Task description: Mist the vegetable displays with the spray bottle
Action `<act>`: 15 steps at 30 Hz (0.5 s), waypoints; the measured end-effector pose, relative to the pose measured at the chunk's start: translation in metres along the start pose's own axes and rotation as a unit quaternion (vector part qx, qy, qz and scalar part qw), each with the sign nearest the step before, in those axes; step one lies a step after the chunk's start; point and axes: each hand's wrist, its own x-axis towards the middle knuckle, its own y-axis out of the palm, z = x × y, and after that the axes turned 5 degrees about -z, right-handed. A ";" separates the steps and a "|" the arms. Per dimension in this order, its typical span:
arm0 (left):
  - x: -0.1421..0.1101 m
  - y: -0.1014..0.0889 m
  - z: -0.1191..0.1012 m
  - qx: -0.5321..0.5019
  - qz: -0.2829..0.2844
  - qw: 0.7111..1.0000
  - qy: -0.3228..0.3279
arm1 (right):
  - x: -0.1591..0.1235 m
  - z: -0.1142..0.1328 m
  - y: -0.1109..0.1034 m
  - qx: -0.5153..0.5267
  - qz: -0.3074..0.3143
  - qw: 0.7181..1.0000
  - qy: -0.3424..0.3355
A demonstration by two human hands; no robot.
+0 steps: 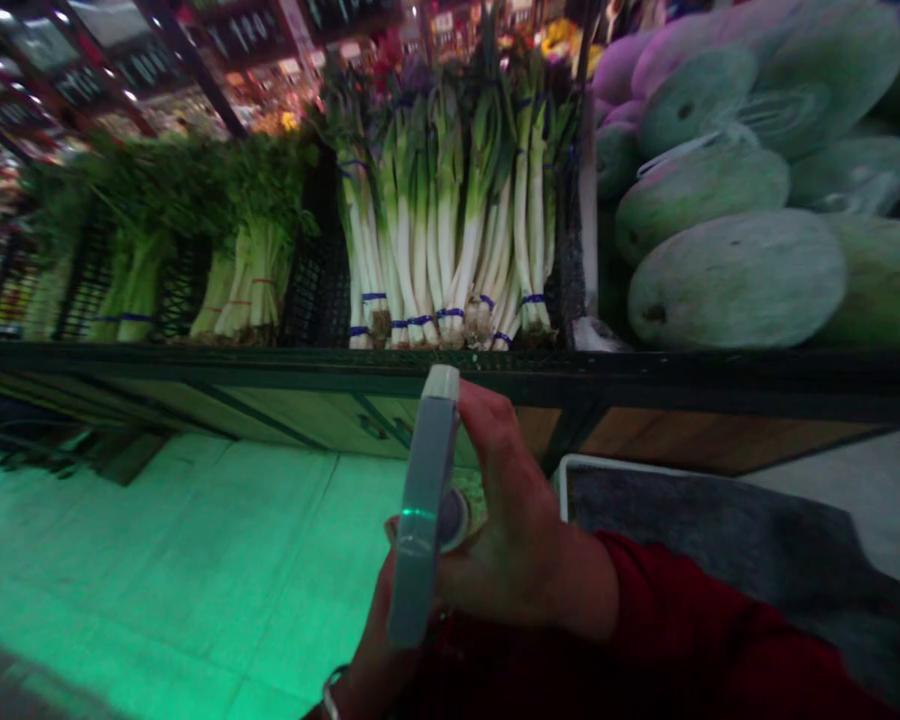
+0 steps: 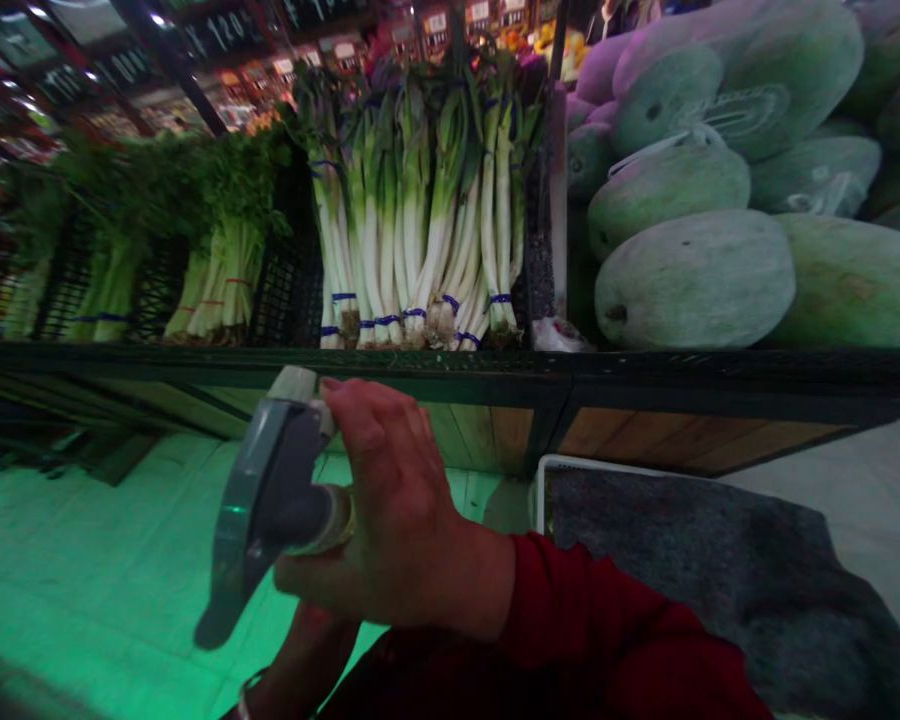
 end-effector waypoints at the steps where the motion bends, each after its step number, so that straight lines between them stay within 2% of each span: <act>1: -0.001 -0.006 -0.006 0.005 0.003 1.000 -0.007 | 0.005 -0.006 0.006 -0.005 0.006 1.000 -0.005; 3: -0.004 -0.016 -0.018 0.021 0.012 1.000 -0.017 | 0.015 -0.018 0.018 -0.030 0.014 0.999 -0.006; 4: -0.004 -0.020 -0.024 0.035 0.024 0.999 0.002 | 0.020 -0.023 0.024 -0.048 0.011 0.999 -0.013; 7: 0.007 -0.033 -0.043 0.039 0.068 0.997 0.014 | 0.036 -0.033 0.042 -0.122 0.022 0.992 -0.019; 11: 0.034 -0.057 -0.065 0.034 0.116 0.993 0.008 | 0.053 -0.034 0.068 -0.224 0.049 0.973 0.015; 15: 0.052 -0.080 -0.078 0.015 0.152 0.988 -0.005 | 0.061 -0.030 0.093 -0.245 0.048 0.967 0.044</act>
